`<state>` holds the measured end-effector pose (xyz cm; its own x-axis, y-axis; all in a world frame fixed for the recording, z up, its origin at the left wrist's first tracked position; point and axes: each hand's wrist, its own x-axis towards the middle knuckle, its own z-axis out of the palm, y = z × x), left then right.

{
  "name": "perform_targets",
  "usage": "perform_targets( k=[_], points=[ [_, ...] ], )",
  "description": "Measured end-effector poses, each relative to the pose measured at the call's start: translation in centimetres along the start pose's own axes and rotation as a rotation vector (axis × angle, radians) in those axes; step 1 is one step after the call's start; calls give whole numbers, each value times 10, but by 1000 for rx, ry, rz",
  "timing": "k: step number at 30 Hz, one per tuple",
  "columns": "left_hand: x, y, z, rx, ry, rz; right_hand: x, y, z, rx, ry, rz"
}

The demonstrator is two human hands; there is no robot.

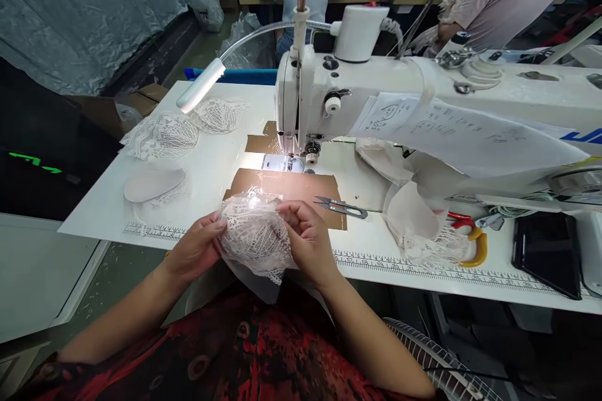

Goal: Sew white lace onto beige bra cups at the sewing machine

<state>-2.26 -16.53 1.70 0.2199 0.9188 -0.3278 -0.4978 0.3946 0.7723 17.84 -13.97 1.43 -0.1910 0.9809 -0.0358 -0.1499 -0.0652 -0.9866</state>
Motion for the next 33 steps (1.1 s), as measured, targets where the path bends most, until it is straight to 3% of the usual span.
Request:
perform_targets(
  k=[4, 7, 11, 16, 19, 21, 23, 25, 26, 29, 31, 33],
  points=[
    [3, -8, 16, -116, 141, 75, 2, 7, -3, 6, -82, -29],
    [7, -7, 22, -218, 158, 90, 0, 10, -4, 31, -131, 11],
    [9, -2, 21, -370, 47, -97, -1, 7, -2, 86, -67, 17],
    [3, -15, 25, -418, -138, -88, 2, 5, 8, 169, 79, -96],
    [-2, -28, 27, -256, -129, -148, 6, 4, 10, 152, 78, -25],
    [-7, -29, 21, -119, -132, -169, 11, 2, 6, 205, 155, -3],
    [-12, -22, 9, 31, -248, -154, 15, -2, -2, 263, 265, -36],
    [-16, -6, -3, 220, -395, -62, 17, -8, -8, 247, 274, -67],
    [-16, 4, -7, 335, -391, 49, 17, -11, -10, 194, 213, -67],
    [-13, 30, -8, 722, -222, 405, 13, -21, -5, -89, -105, -76],
    [-7, 41, -2, 938, -203, 432, 9, -26, 4, -233, -275, -114],
    [-2, 45, 5, 1055, -253, 334, 8, -29, 10, -297, -342, -142]
  ],
)
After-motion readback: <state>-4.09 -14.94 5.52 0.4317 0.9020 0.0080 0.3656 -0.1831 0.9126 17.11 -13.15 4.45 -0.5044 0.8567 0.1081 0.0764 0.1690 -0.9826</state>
